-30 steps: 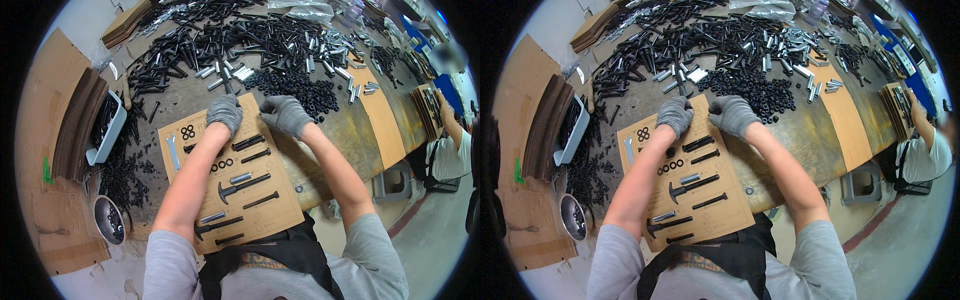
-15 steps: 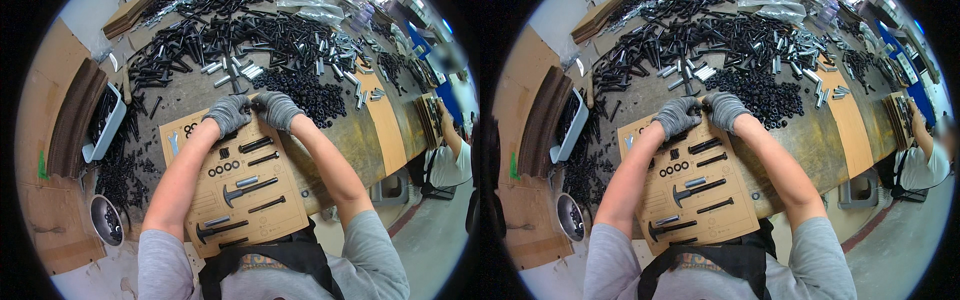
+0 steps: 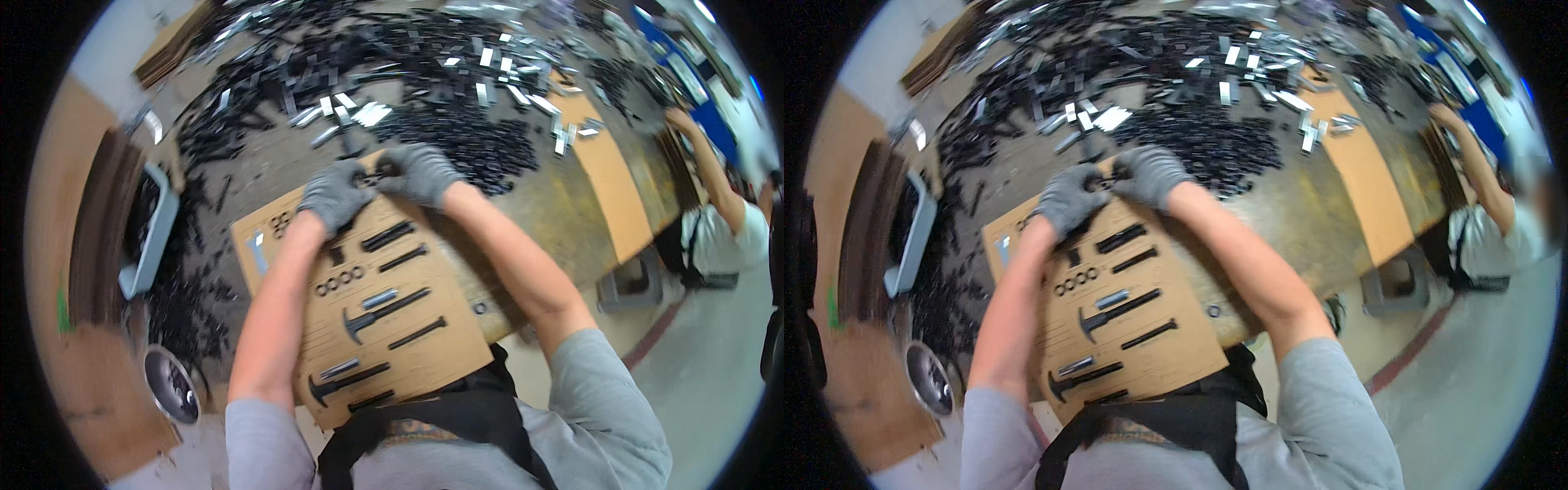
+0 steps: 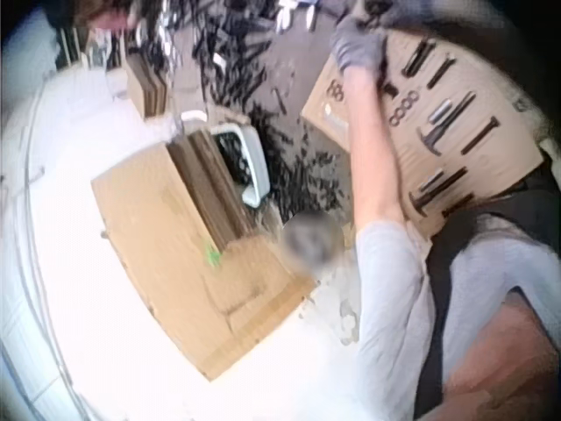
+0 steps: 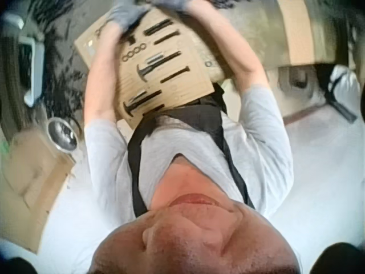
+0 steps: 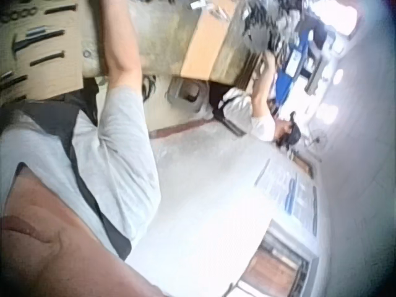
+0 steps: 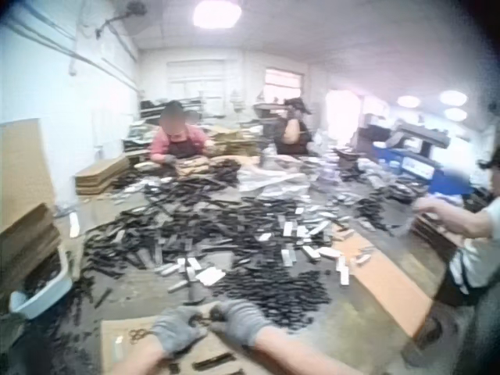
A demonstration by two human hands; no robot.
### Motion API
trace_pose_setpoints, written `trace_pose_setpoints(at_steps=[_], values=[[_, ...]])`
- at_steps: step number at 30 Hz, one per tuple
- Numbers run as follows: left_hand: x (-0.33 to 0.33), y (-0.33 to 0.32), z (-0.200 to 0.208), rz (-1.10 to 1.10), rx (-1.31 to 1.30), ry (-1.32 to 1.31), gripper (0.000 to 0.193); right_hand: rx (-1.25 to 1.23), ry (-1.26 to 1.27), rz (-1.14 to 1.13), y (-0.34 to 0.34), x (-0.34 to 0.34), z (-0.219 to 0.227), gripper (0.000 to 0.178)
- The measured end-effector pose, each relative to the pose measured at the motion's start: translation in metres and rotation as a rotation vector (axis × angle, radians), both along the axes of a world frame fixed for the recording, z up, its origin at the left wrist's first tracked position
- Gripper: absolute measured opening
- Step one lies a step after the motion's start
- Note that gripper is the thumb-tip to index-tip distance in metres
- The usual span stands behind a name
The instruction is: The person arranges various metal hardware components, including bolts, nuts, washers, and tools, onto a cardboard template. They pick up items from a large pile on the table and place them into designated slots on the template, repeating the process with multiple templates.
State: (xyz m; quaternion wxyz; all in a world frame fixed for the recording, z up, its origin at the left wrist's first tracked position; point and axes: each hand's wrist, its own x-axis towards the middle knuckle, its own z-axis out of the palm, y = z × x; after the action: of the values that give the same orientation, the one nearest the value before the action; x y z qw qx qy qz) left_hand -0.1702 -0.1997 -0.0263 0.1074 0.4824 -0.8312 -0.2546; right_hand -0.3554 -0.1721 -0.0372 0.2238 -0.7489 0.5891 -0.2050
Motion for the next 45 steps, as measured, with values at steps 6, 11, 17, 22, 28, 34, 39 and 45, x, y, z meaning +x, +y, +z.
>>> trace_pose_setpoints(at_steps=[6, 11, 17, 22, 28, 34, 39, 45], values=[[0.022, 0.007, 0.004, 0.116, 0.107, 0.175, 0.047, -0.313, -0.067, -0.251, 0.075, -0.056, 0.023, 0.023], [-0.006, 0.028, 0.014, -0.078, -0.045, 0.247, 0.030, -0.048, -0.052, -0.595, 0.110, -0.134, 0.019, 0.015], [-0.055, 0.071, 0.045, -0.234, 0.052, 0.215, 0.031, -0.307, 0.259, -0.329, 0.121, -0.146, -0.013, 0.020], [-0.021, 0.084, 0.055, -0.048, 0.151, 0.327, 0.029, -0.269, 0.072, -0.264, 0.120, -0.139, 0.001, 0.019], [0.053, 0.103, 0.037, 0.146, 0.183, 0.497, 0.024, -0.024, 0.259, -0.302, 0.103, -0.129, 0.012, 0.027], [0.129, 0.141, 0.037, 0.390, 0.116, 0.590, 0.018, 0.037, 0.313, -0.290, 0.107, -0.115, 0.016, 0.021], [0.195, 0.177, 0.014, 0.564, -0.003, 0.648, 0.017, 0.050, 0.219, -0.297, 0.106, -0.115, 0.023, 0.021], [0.226, 0.206, -0.018, 0.802, -0.206, 0.569, 0.016, -0.137, 0.106, 0.080, 0.072, -0.030, 0.045, 0.016]])
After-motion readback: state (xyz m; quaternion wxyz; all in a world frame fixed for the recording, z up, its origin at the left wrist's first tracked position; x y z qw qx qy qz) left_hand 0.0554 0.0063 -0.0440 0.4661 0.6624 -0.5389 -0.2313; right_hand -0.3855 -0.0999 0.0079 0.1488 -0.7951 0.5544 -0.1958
